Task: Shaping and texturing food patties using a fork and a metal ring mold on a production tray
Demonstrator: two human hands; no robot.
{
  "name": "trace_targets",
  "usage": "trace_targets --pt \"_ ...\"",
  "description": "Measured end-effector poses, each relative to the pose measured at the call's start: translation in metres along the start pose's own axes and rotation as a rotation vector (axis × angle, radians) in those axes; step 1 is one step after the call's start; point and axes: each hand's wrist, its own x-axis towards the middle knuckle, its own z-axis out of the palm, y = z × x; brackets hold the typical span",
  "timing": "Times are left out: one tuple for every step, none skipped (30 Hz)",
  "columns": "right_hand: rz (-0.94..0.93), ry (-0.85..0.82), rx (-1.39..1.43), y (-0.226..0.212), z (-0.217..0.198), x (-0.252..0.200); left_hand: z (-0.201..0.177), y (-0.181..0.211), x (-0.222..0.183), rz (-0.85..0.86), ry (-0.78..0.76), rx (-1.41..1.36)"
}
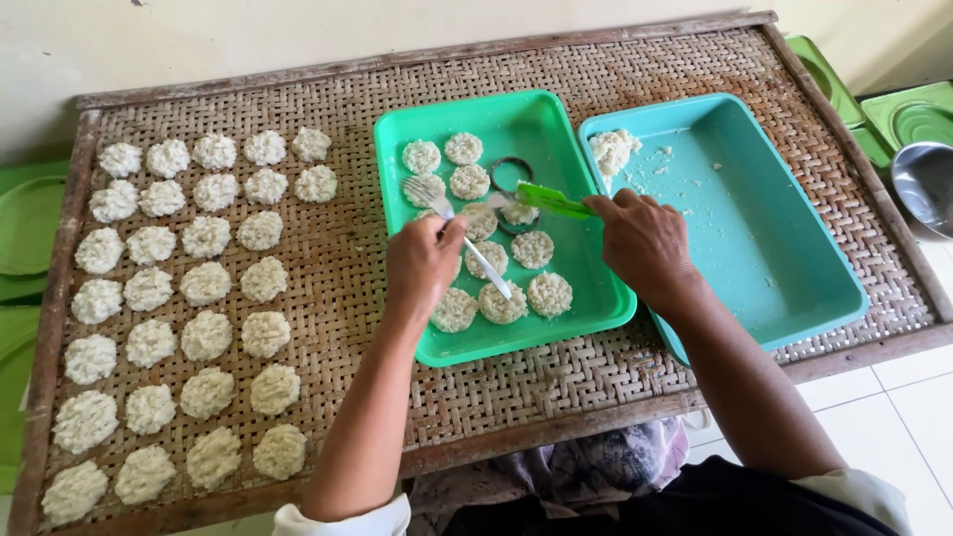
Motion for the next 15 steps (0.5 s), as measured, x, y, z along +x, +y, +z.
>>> trace_targets --pt "0.0 0.002 0.001 -0.002 -0.008 0.0 -0.002 0.0 0.001 0.001 0.001 0.001" --pt "0.008 0.003 0.039 -0.004 -0.015 -0.001 -0.005 -0.001 0.001 0.003 0.027 -0.018" --pt "0.016 0.004 0.077 -0.007 -0.023 -0.003 -0.007 -0.002 0.0 0.004 0.053 -0.036" --pt "0.02 0.01 0.078 -0.009 -0.018 -0.002 -0.004 -0.003 0.003 0.011 0.053 -0.034" --pt "0.006 -0.017 0.05 -0.01 -0.013 -0.001 -0.001 -0.003 0.005 -0.022 0.01 0.02" --pt "-0.003 -0.045 0.022 -0.011 -0.007 -0.002 0.003 -0.003 0.008 -0.052 -0.036 0.075" --pt "0.006 -0.04 0.023 -0.007 -0.008 -0.003 0.002 -0.003 0.006 -0.043 -0.04 0.078" --pt "0.024 -0.068 0.044 -0.003 -0.009 -0.004 0.004 -0.002 0.006 -0.076 -0.054 0.102" --pt "0.042 -0.095 0.065 0.002 -0.01 -0.005 0.005 -0.002 0.006 -0.109 -0.069 0.127" --pt "0.052 -0.093 0.065 0.014 -0.019 -0.005 0.004 0.004 0.006 -0.1 -0.075 0.128" --pt "0.087 -0.007 0.122 0.027 -0.029 -0.005 0.002 0.01 0.006 -0.095 -0.043 0.084" --pt "0.12 0.074 0.182 0.038 -0.036 -0.007 0.0 0.014 0.003 -0.096 -0.014 0.042" --pt "0.13 0.07 0.183 0.057 -0.027 -0.005 -0.001 0.02 0.003 -0.094 -0.023 0.046" --pt "0.197 0.074 0.192 0.078 -0.019 -0.003 -0.001 0.027 0.004 -0.077 -0.024 0.038" --pt "0.265 0.079 0.2 0.099 -0.011 -0.001 -0.002 0.035 0.005 -0.061 -0.024 0.03"
